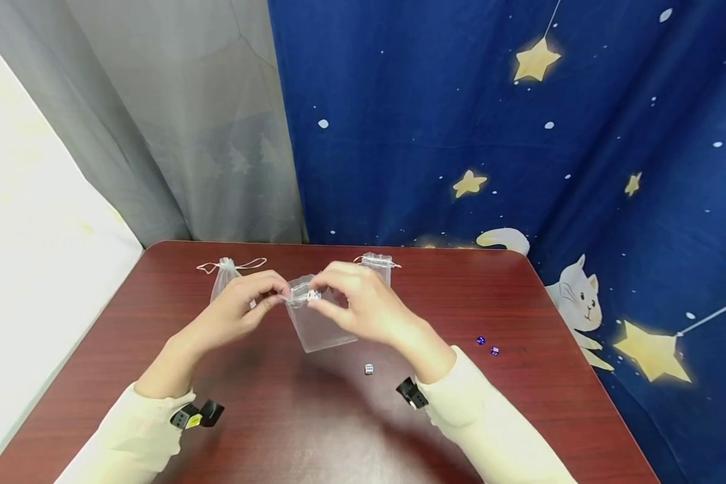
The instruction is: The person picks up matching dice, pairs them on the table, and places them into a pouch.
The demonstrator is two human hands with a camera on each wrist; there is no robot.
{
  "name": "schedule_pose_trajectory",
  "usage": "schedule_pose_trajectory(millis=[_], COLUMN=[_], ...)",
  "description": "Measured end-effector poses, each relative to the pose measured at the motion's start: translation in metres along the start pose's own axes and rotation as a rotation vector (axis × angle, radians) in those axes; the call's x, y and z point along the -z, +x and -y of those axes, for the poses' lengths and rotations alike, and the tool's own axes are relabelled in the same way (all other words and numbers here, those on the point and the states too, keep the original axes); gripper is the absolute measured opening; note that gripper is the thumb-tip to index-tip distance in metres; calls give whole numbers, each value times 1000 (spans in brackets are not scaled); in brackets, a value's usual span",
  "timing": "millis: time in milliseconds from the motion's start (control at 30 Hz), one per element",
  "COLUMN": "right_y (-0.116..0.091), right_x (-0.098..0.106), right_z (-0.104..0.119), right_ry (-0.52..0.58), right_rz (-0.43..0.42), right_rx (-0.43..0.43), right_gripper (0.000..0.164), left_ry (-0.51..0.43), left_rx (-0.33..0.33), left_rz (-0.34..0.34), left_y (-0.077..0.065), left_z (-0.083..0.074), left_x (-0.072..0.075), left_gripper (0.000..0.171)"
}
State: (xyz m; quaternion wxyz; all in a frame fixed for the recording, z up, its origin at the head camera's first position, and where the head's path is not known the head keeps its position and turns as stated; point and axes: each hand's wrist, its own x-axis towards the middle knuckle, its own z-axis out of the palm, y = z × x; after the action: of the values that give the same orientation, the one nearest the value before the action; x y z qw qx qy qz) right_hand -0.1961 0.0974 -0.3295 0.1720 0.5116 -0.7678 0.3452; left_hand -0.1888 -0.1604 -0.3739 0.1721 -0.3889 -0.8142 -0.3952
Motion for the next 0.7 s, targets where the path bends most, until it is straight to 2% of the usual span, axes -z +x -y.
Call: schedule_pose_trajectory(millis=[267,433,700], right_y=[16,15,12], right_x=[-4,-6,-4], right_z=[-5,-6,-5], right_ry=[-65,-85,-45], right_rz=[-4,2,12], right_rx=[-39,-40,-44], right_gripper=[12,13,14], left_ry=[-20,5,51], left_rx=[-120,-119,-117], left_rz=[12,-1,-30], left_y=[5,7,7], left_z=[-4,-7,-8], left_x=[-6,-5,-4], left_gripper=[20,18,20])
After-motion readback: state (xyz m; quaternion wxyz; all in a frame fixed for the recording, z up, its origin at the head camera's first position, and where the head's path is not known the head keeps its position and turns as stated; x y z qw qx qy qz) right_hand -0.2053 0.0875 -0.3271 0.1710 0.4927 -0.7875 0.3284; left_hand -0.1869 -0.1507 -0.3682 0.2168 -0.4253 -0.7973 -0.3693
